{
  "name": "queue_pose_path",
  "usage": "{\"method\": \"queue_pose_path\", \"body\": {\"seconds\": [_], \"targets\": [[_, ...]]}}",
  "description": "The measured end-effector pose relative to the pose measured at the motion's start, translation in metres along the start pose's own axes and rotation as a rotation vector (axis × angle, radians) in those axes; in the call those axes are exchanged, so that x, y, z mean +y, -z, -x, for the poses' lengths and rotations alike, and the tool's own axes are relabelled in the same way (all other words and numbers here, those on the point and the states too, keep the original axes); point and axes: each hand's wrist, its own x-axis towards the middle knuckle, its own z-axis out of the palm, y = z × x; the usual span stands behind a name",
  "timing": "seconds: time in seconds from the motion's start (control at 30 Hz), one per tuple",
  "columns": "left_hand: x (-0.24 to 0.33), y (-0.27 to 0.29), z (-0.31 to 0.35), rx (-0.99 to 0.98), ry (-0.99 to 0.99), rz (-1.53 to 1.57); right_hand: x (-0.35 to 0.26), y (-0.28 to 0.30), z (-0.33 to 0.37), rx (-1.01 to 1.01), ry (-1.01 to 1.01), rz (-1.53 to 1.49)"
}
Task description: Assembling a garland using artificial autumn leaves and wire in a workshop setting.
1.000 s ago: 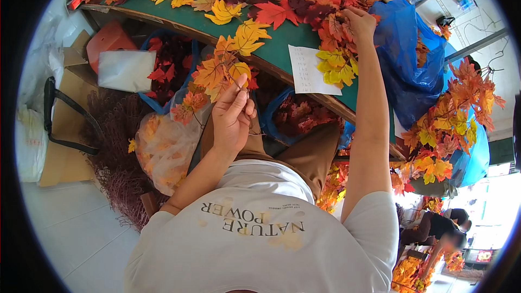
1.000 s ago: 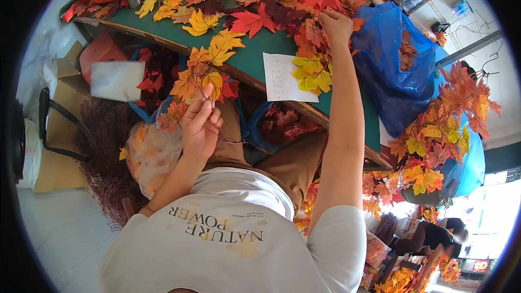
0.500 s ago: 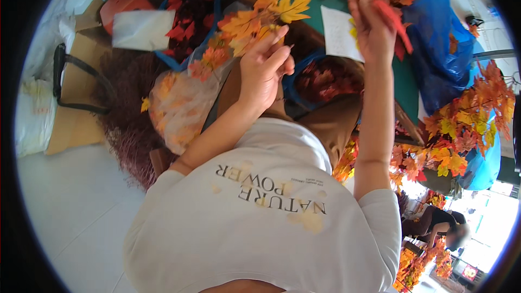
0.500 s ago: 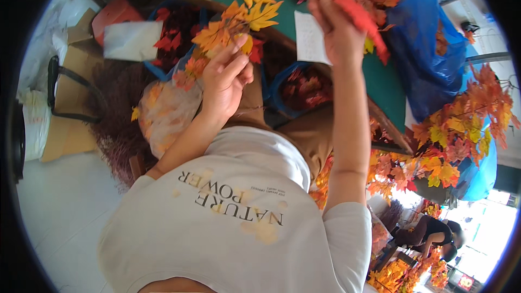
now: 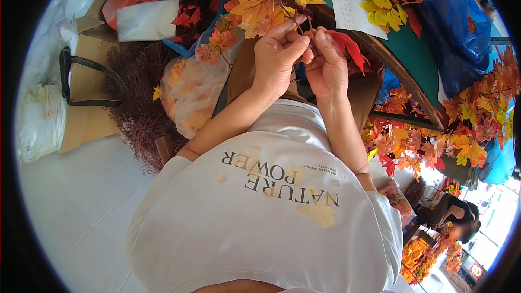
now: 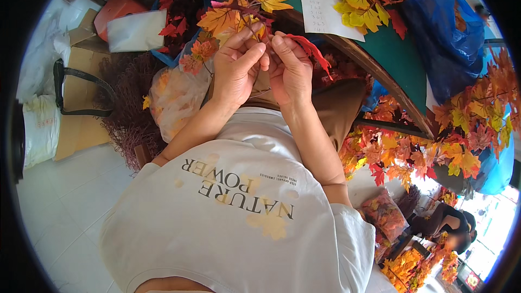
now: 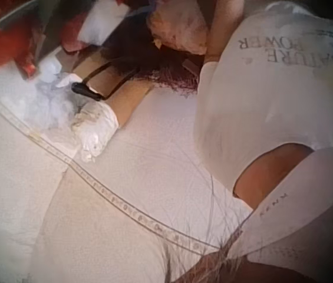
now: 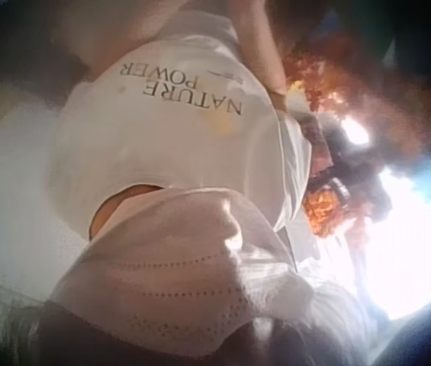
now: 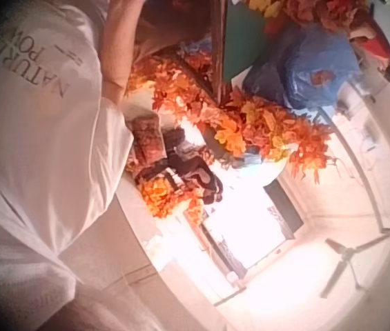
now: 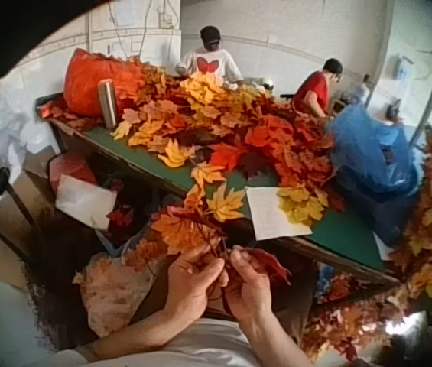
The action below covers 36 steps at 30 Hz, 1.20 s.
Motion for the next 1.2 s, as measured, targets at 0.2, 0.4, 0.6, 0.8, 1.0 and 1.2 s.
{"method": "queue_pose_path", "body": {"seconds": [0.2, 0.4, 0.6, 0.8, 1.0, 1.2], "targets": [[-0.001, 0.001, 0.001, -0.026, 0.027, -0.042, 0.002, 0.002, 0.000, 0.013, -0.009, -0.044], [-0.003, 0.002, -0.001, -0.008, 0.029, -0.037, 0.004, -0.001, 0.001, 0.035, 0.028, -0.041], [-0.004, 0.004, -0.001, -0.002, 0.042, -0.040, 0.007, 0.002, 0.002, 0.021, 0.066, -0.033], [-0.006, 0.006, -0.001, -0.047, 0.012, -0.045, 0.009, 0.004, 0.003, 0.020, 0.076, -0.055], [-0.007, 0.008, -0.003, -0.056, 0.043, -0.069, 0.009, -0.001, 0.002, 0.052, 0.096, -0.069], [-0.008, 0.006, -0.005, -0.063, 0.041, -0.066, 0.011, 0.006, 0.000, 0.064, 0.135, -0.030]]}}
